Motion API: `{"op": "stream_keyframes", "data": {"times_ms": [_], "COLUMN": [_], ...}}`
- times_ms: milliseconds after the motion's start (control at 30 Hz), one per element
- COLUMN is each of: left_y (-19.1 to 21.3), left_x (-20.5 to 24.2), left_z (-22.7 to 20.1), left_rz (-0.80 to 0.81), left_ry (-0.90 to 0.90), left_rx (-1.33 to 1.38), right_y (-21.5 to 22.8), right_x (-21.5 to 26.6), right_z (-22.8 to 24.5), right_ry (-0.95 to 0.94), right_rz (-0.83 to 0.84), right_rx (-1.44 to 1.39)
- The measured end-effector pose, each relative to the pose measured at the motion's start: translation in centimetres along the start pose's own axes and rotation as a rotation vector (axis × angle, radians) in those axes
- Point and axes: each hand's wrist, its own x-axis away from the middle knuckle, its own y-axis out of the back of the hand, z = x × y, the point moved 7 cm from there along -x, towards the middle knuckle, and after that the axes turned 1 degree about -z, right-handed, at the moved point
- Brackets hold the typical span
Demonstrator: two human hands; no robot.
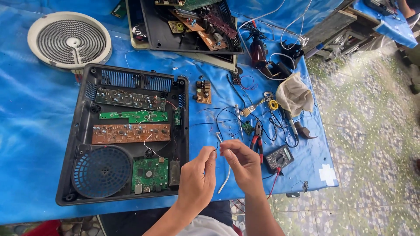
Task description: Repairing an electronic appliance by testing circuits with a multimeter, stripping wires, and manipulating circuit board components.
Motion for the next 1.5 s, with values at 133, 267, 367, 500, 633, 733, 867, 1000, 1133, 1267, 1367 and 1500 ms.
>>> {"op": "stream_keyframes", "data": {"times_ms": [133,267,367,500,633,733,867,1000,1133,1267,1367,1500], "left_y": [-0.2,0.0,-0.1,-0.3,-0.5,-0.5,-0.3,-0.3,0.1,-0.1,0.4,0.6], "left_x": [0.2,0.4,0.3,0.2,0.0,0.1,0.2,0.2,0.6,1.3,2.1,2.7], "left_z": [0.1,0.6,0.7,0.8,1.2,1.1,1.1,1.4,0.9,1.5,1.4,1.4], "left_rz": [0.010,0.033,0.040,0.066,0.095,0.103,0.097,0.157,0.244,0.259,0.236,0.236], "left_ry": [-0.014,0.025,0.039,0.057,0.122,0.155,0.181,0.264,0.320,0.347,0.351,0.265], "left_rx": [0.002,-0.026,-0.040,-0.027,0.035,0.101,0.193,0.232,0.272,0.348,0.329,0.114], "right_y": [-0.5,-0.8,-1.1,-1.3,-1.4,-1.2,-1.3,-1.7,-2.8,-2.7,-2.1,-0.9], "right_x": [0.0,-0.3,-0.6,-0.5,-0.9,-1.1,-1.0,-0.5,0.1,0.4,0.5,-0.3], "right_z": [-1.6,-1.8,-1.6,-1.3,-0.6,-0.7,-1.3,-0.5,2.5,3.1,2.8,1.5], "right_ry": [-0.109,-0.127,-0.114,-0.035,0.036,0.046,-0.040,0.027,0.238,0.349,0.319,0.191], "right_rz": [0.032,0.008,0.023,-0.007,-0.058,-0.072,-0.041,0.001,0.080,0.111,0.066,0.041], "right_rx": [-0.155,-0.215,-0.203,-0.139,-0.065,-0.046,-0.140,-0.121,0.046,0.090,0.064,-0.067]}}
